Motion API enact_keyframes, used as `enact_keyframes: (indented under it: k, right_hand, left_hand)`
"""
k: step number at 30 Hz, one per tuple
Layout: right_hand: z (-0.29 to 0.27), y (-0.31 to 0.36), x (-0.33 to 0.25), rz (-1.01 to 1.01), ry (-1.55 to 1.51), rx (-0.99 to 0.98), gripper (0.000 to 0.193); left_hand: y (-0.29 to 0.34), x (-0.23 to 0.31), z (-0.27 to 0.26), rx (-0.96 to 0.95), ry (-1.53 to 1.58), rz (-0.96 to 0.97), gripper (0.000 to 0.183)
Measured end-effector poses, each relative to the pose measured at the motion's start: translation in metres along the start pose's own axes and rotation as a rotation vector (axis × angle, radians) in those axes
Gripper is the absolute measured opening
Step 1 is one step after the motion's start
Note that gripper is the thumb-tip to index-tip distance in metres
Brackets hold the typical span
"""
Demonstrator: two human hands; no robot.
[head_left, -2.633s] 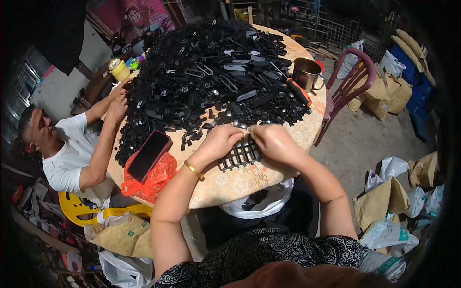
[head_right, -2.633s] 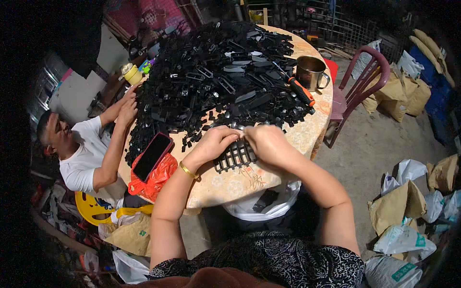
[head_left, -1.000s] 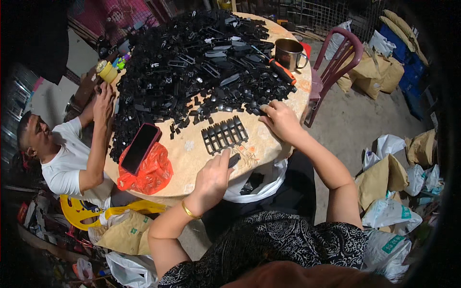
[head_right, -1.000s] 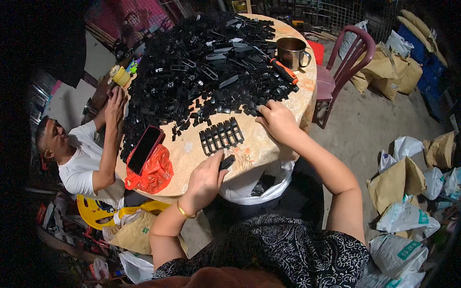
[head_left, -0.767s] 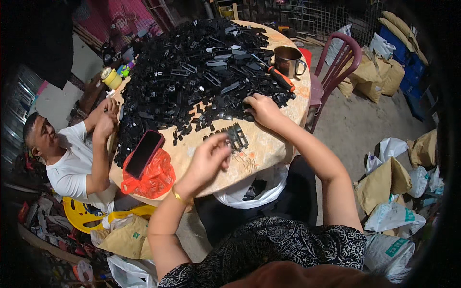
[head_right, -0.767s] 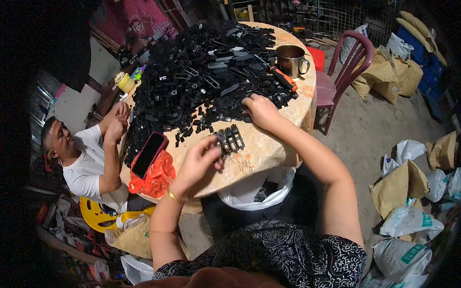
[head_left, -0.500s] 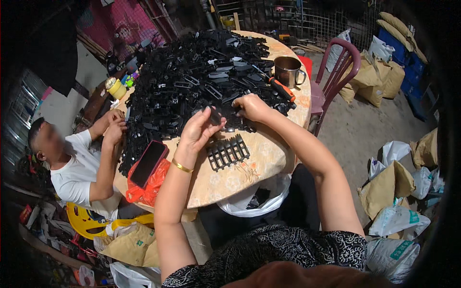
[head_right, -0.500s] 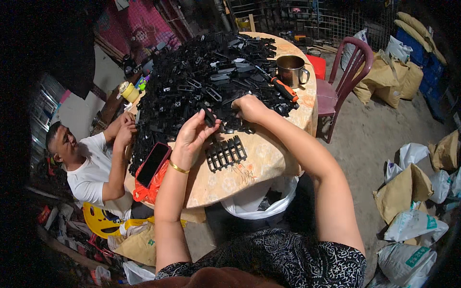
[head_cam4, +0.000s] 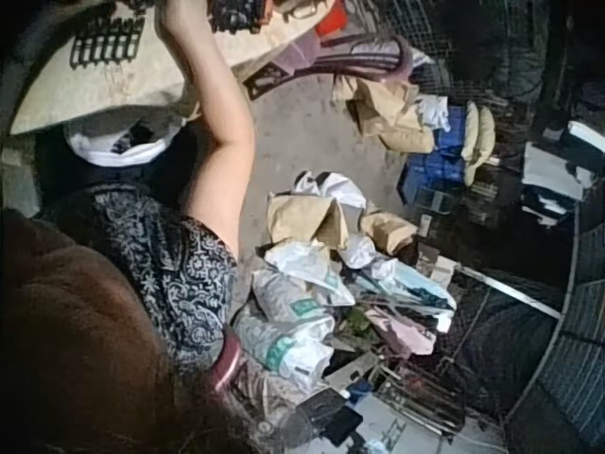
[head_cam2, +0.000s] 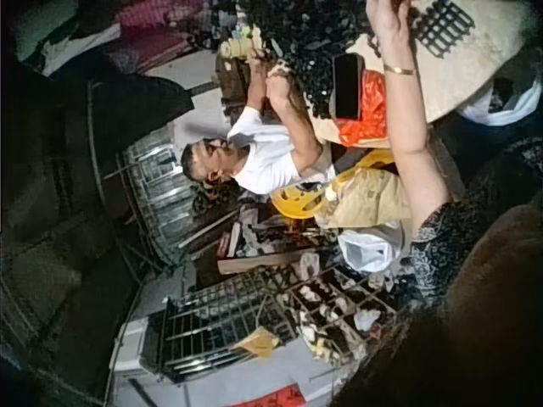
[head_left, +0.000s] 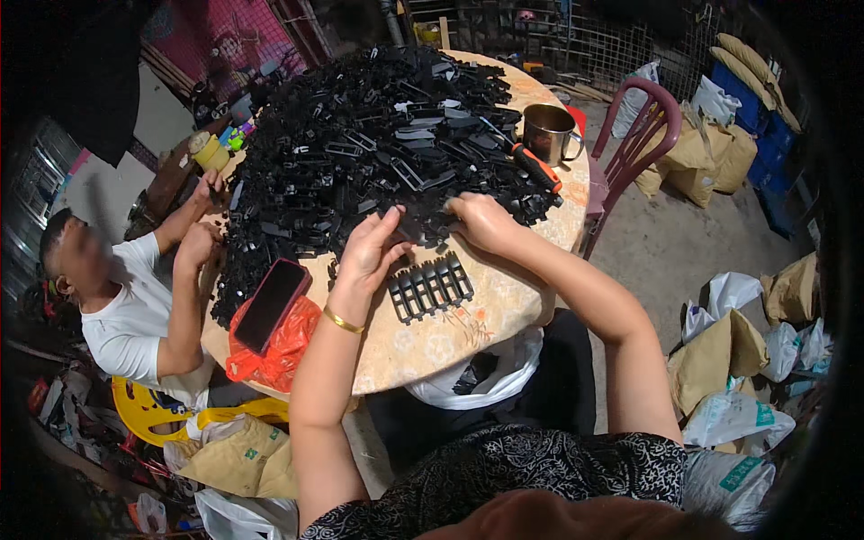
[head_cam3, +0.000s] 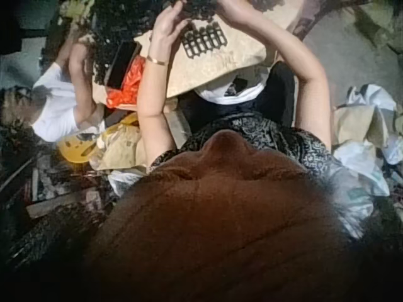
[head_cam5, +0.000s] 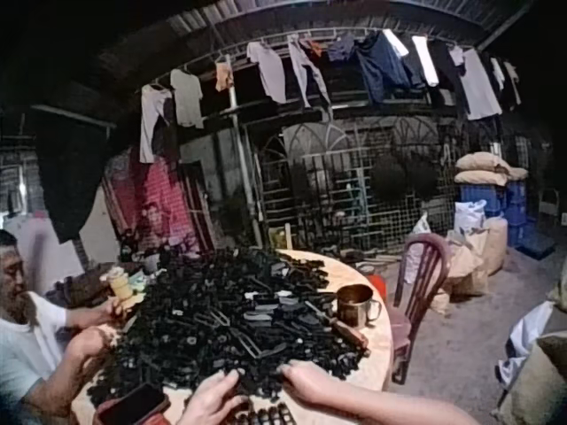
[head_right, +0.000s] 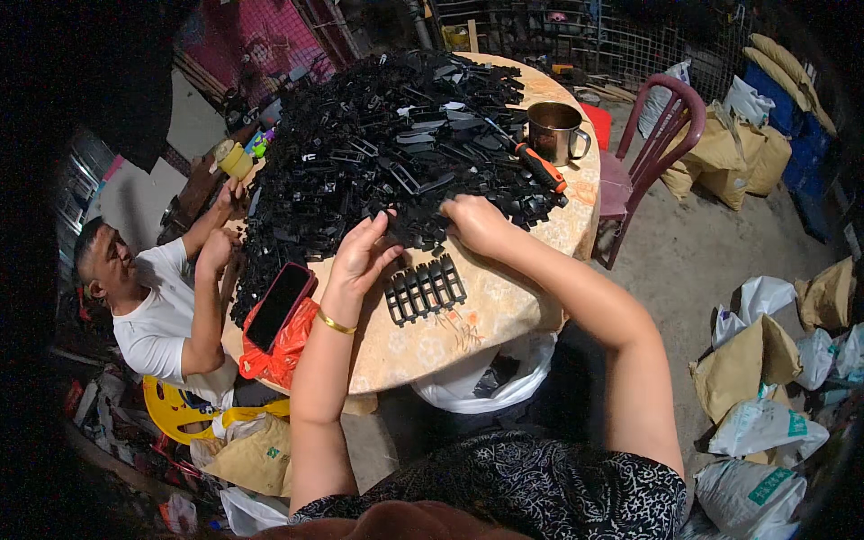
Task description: The person sorts and assembles small black plastic buckle components by hand, joining buckle bases with small straps on a table.
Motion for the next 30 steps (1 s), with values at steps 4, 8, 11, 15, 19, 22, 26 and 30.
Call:
enact_keyframes:
  k: [4,8,11,15,19,22,26,30]
  right_hand:
    - [-0.025,-0.034,-0.007,-0.130,-0.127,0.220,0.024]
    - [-0.036,-0.055,0.007,-0.021,-0.421,0.310,0.025]
    - [-0.009,-0.058,0.022,0.068,-0.838,0.185,0.018]
    - [0.004,-0.047,-0.001,0.041,-1.257,0.049,0.018]
    - [0.000,-0.037,-0.020,0.008,-1.212,-0.012,0.019]
    - [-0.003,-0.034,-0.018,-0.038,-1.141,0.070,0.016]
    - [-0.014,-0.024,-0.027,-0.103,-0.845,0.222,0.014]
    - [-0.026,-0.017,-0.045,-0.277,-0.803,0.294,0.015]
  left_hand:
    - [-0.005,0.004,-0.013,-0.038,-0.084,0.069,0.019]
    - [-0.009,0.005,-0.015,-0.033,-0.110,0.108,0.019]
    - [-0.008,0.002,-0.014,-0.026,-0.147,0.089,0.022]
    - [-0.009,0.000,-0.007,-0.104,-0.158,0.094,0.024]
    - [-0.004,0.000,0.010,-0.180,-0.137,0.070,0.021]
    - [-0.006,-0.002,0.010,-0.234,-0.153,0.047,0.020]
    - [-0.006,-0.003,0.006,-0.108,-0.295,0.096,0.021]
    - [0.000,0.014,0.010,-0.056,-0.331,0.255,0.019]
Point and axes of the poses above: each hand's wrist, its own y-axis away from the middle knuckle, its own z-axis out of the palm, x = y × z, the point moved 10 cm from there along -y, towards the middle knuckle, and after that the axes turned 11 degrees about -x, right-handed, at the moved point
